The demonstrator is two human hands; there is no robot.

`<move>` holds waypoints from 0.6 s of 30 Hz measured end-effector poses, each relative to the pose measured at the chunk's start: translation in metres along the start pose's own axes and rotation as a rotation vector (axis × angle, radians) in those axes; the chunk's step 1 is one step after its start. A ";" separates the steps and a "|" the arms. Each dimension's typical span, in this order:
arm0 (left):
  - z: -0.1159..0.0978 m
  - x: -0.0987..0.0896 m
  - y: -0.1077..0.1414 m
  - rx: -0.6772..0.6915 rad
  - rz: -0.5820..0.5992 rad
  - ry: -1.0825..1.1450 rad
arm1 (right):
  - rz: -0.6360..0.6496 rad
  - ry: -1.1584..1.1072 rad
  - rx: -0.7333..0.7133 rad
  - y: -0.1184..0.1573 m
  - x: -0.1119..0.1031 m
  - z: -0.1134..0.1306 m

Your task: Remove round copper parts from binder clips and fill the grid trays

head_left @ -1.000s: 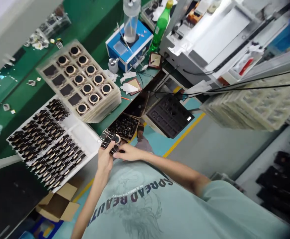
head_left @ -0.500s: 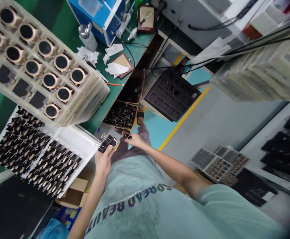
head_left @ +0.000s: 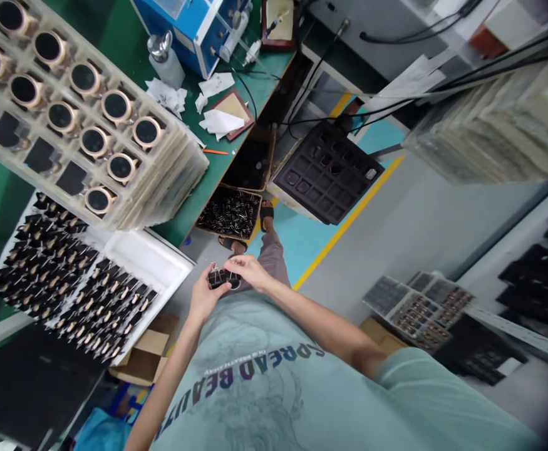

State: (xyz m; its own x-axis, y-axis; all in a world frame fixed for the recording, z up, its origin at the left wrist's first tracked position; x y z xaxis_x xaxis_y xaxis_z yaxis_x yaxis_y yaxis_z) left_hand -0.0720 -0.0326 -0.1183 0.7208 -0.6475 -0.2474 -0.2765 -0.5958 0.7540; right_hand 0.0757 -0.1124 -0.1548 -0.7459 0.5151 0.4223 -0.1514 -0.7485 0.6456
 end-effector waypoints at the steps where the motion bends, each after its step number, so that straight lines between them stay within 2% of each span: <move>1: -0.001 0.000 0.001 -0.008 0.010 0.018 | -0.003 -0.012 0.011 -0.001 -0.002 0.003; 5: -0.006 0.000 0.001 -0.066 0.036 0.092 | 0.073 0.028 0.055 -0.006 -0.011 0.015; 9: -0.016 0.008 0.001 -0.029 0.218 0.129 | 0.205 0.267 0.015 -0.006 -0.012 0.021; 11: -0.022 0.014 0.001 -0.007 0.258 0.126 | 0.226 0.345 -0.014 -0.005 -0.012 0.023; 15: -0.024 0.020 0.000 -0.087 0.270 0.045 | 0.097 0.372 -0.049 -0.011 -0.023 0.019; 18: -0.012 0.019 -0.003 -0.211 0.245 0.110 | -0.054 0.451 -0.057 -0.034 -0.040 0.010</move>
State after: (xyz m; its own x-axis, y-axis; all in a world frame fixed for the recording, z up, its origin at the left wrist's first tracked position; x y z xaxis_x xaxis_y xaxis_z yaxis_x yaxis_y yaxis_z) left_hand -0.0497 -0.0370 -0.1179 0.7165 -0.6974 0.0153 -0.3205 -0.3097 0.8952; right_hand 0.1168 -0.1032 -0.1873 -0.9420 0.3302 0.0609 -0.2242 -0.7536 0.6180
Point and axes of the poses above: each hand's wrist, its own y-axis away from the middle knuckle, its own x-axis out of the palm, z = x × y, the point moved 1 cm from there along -y, towards the middle knuckle, and after that the axes turned 2 degrees about -z, right-handed, at the moved point
